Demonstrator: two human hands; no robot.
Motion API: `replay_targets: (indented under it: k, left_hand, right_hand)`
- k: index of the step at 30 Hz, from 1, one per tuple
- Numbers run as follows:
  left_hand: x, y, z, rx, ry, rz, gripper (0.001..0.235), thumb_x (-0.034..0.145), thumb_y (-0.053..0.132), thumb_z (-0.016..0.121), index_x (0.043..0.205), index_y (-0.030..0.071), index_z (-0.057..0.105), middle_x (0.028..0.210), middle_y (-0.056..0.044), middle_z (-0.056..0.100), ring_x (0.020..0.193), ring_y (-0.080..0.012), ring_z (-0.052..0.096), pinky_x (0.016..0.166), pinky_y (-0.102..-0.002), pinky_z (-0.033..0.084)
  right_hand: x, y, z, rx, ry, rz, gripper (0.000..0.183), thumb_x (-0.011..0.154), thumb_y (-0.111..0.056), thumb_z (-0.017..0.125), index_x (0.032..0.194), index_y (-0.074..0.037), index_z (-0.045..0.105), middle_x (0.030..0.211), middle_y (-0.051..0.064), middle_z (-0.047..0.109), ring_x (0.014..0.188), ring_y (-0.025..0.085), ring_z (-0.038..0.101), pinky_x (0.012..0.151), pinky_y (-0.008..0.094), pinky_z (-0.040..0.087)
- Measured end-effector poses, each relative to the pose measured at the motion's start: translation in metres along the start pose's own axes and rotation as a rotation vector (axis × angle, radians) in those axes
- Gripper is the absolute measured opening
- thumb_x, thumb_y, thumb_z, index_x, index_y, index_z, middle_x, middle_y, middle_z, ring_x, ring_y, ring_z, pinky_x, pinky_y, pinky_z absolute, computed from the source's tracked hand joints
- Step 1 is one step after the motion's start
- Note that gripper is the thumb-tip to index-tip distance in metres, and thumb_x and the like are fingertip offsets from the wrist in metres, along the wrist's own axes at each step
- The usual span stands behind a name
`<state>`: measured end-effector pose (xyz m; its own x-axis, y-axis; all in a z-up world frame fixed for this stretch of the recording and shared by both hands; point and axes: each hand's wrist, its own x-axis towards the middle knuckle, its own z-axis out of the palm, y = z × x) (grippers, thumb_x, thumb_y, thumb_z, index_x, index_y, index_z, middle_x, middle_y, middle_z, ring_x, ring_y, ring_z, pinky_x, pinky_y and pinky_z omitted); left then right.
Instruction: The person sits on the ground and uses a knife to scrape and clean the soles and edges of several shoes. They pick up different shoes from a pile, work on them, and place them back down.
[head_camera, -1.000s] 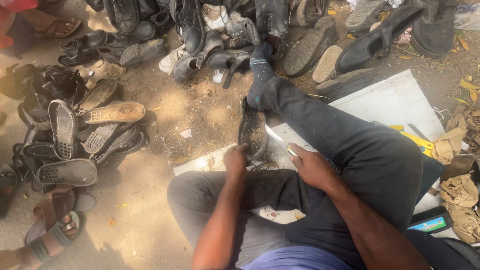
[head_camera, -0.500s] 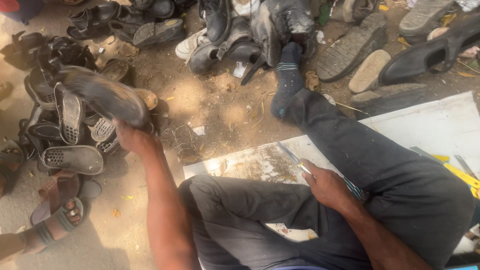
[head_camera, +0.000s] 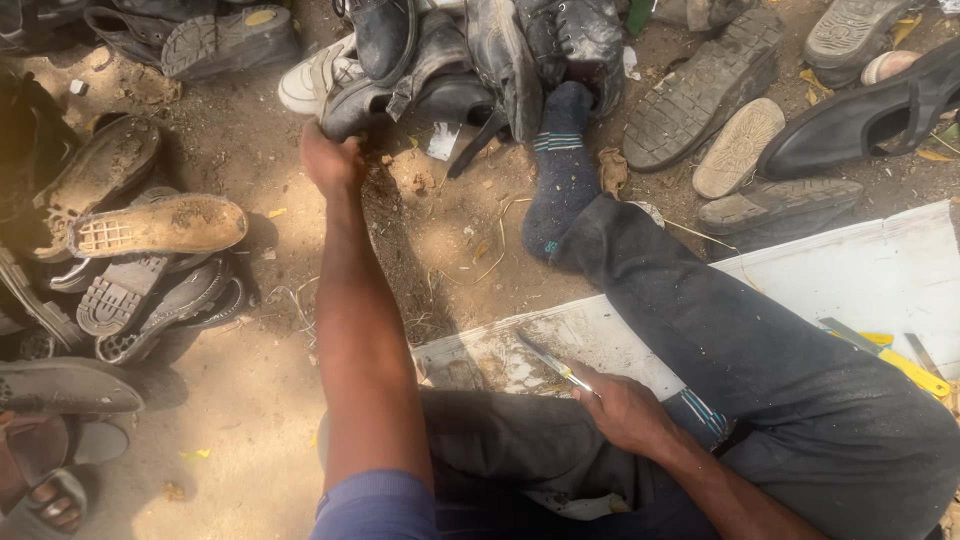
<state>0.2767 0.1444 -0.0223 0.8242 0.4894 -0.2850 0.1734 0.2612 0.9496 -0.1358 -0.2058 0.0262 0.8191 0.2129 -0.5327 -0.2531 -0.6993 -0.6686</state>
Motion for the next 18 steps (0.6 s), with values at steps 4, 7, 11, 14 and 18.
replay_targets:
  k: [4, 7, 11, 14, 18]
  left_hand:
    - [-0.093, 0.034, -0.027, 0.878, 0.017, 0.066, 0.031, 0.095, 0.022, 0.071, 0.116, 0.001, 0.063, 0.101, -0.015, 0.073, 0.078, -0.0192, 0.071, 0.066, -0.030, 0.062]
    - [-0.194, 0.027, -0.061, 0.441, 0.005, -0.015, 0.068, 0.085, 0.018, 0.081, 0.140, -0.009, 0.052, 0.122, -0.026, 0.071, 0.090, -0.0235, 0.079, 0.070, -0.028, 0.062]
    - [-0.322, -0.032, -0.074, -0.132, 0.036, -0.365, 0.098, 0.080, 0.027, 0.080, 0.155, 0.000, 0.024, 0.116, -0.025, 0.068, 0.062, -0.0323, 0.071, 0.049, -0.037, 0.058]
    - [-0.394, -0.080, -0.058, -0.038, -0.306, -0.476, 0.084, 0.088, 0.031, 0.078, 0.152, -0.001, 0.034, 0.107, -0.028, 0.069, 0.081, -0.0333, 0.073, 0.066, -0.040, 0.064]
    - [-0.425, -0.093, -0.066, 0.686, -0.499, 0.181, 0.057, 0.092, 0.033, 0.075, 0.135, 0.000, 0.058, 0.107, -0.020, 0.074, 0.095, -0.0335, 0.073, 0.083, -0.047, 0.059]
  right_hand:
    - [0.001, -0.009, -0.008, 0.075, 0.049, -0.027, 0.051, 0.100, -0.033, 0.054, 0.146, -0.012, 0.051, 0.103, 0.022, 0.076, 0.100, 0.038, 0.074, 0.085, 0.046, 0.056]
    - [-0.006, -0.013, -0.013, 0.055, 0.051, -0.004, 0.053, 0.097, -0.031, 0.052, 0.148, -0.016, 0.050, 0.091, 0.021, 0.075, 0.089, 0.039, 0.075, 0.078, 0.048, 0.055]
    - [-0.016, -0.018, -0.020, 0.057, 0.198, -0.035, 0.048, 0.098, -0.031, 0.054, 0.144, -0.017, 0.056, 0.083, 0.023, 0.072, 0.083, 0.041, 0.073, 0.076, 0.048, 0.054]
    - [-0.023, -0.015, -0.025, 0.081, 0.346, -0.121, 0.047, 0.099, -0.029, 0.056, 0.144, -0.014, 0.057, 0.088, 0.026, 0.071, 0.088, 0.042, 0.073, 0.078, 0.046, 0.054]
    - [-0.040, -0.002, -0.034, 0.144, 0.574, -0.263, 0.045, 0.100, -0.025, 0.060, 0.141, -0.009, 0.059, 0.102, 0.027, 0.071, 0.099, 0.042, 0.071, 0.082, 0.044, 0.055]
